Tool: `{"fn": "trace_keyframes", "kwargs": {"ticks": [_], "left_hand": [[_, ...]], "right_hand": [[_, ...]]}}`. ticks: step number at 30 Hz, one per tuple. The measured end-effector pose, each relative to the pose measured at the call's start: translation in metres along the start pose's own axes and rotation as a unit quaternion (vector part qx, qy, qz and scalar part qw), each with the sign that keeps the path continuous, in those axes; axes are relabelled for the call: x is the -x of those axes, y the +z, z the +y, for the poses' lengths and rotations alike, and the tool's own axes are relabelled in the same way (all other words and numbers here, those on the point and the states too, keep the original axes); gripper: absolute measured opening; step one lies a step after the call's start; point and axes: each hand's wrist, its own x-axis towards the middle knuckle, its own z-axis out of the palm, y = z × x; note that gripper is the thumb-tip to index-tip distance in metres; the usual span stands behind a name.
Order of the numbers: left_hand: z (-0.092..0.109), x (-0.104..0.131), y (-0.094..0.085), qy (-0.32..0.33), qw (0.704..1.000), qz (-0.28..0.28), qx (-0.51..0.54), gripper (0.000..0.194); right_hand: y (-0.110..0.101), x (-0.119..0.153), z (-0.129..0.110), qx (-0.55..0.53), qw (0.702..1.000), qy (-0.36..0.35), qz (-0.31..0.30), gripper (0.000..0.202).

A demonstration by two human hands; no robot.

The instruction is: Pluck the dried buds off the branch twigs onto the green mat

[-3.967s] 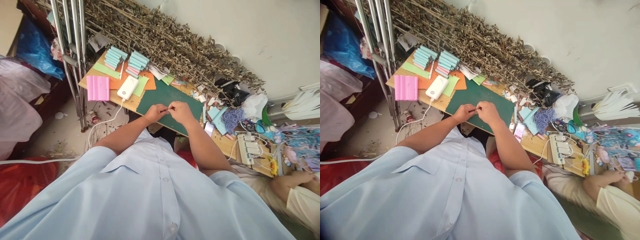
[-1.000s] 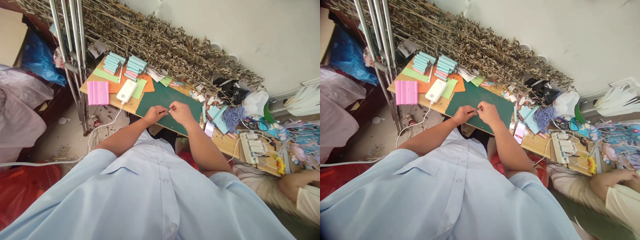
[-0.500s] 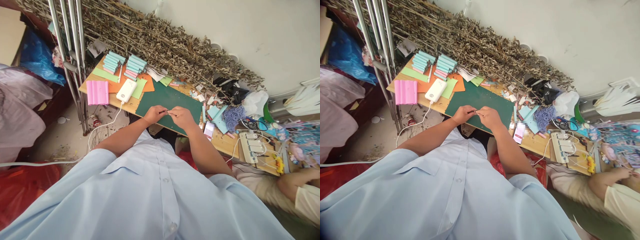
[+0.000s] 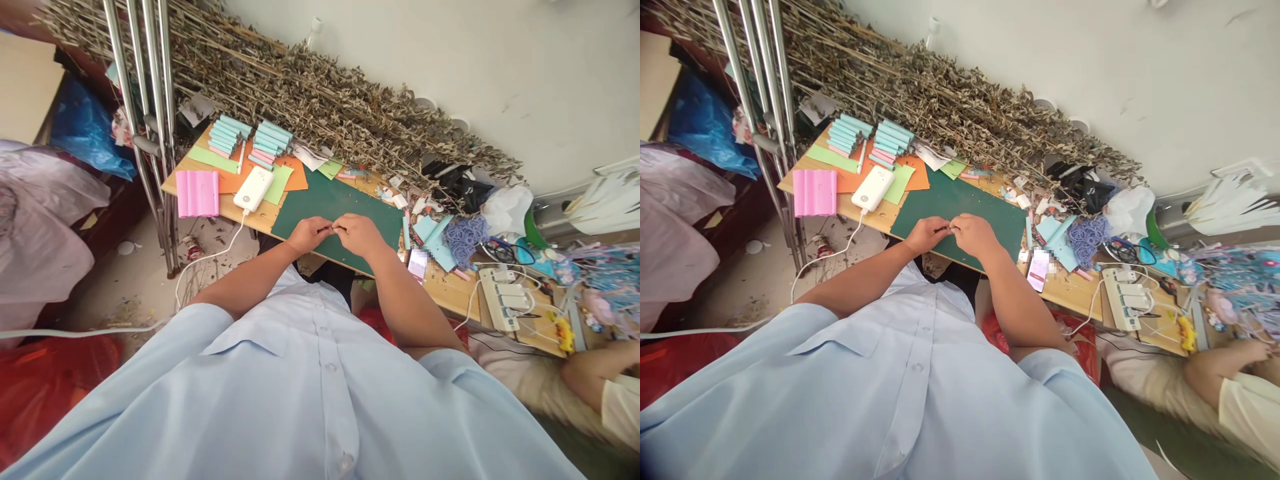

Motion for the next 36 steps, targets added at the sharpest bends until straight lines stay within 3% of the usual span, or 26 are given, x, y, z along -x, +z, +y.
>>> {"fn": "trace_keyframes", "kwargs": {"ticks": [4,7,9,12,15,18,23,27,29,34,36], "left_hand": [[0.001,0.000,0.000,-0.010,1.000,-0.001,0.004,0.026],[0.001,0.000,0.000,-0.015,1.000,0.003,0.008,0.024],[0.001,0.000,0.001,-0.012,1.000,0.002,0.007,0.022],[0.000,0.000,0.000,-0.001,1.000,-0.001,-0.007,0.021],[0.000,0.000,0.000,0.003,1.000,0.001,-0.018,0.020],[0.000,-0.001,0.000,0.001,1.000,-0.004,-0.021,0.021],[0.005,-0.001,-0.002,-0.007,1.000,-0.013,-0.005,0.024],[0.007,-0.001,-0.003,-0.010,1.000,-0.012,0.004,0.026],[0.007,0.000,-0.003,-0.006,1.000,-0.006,0.009,0.024],[0.005,0.001,-0.001,-0.009,1.000,0.011,0.015,0.021],[0.004,0.001,0.000,-0.008,1.000,0.005,0.014,0.022]], "right_hand": [[0.013,0.006,0.019,-0.182,0.976,0.102,0.060,0.027],[0.028,0.008,0.027,-0.346,0.918,0.193,0.011,0.053],[0.037,0.009,0.027,-0.413,0.885,0.216,-0.007,0.060],[0.045,0.010,0.022,-0.446,0.871,0.203,0.026,0.057],[0.049,0.012,0.019,-0.426,0.883,0.188,0.057,0.052],[0.048,0.015,0.018,-0.361,0.914,0.169,0.073,0.046],[0.038,0.025,0.006,-0.119,0.988,0.070,0.071,0.043],[0.028,0.030,-0.004,0.051,0.998,0.030,0.017,0.050],[0.028,0.031,-0.002,0.054,0.998,0.028,0.030,0.051],[0.038,0.037,0.013,-0.062,0.988,-0.007,0.138,0.042],[0.042,0.040,0.015,-0.080,0.986,-0.021,0.144,0.035]]}}
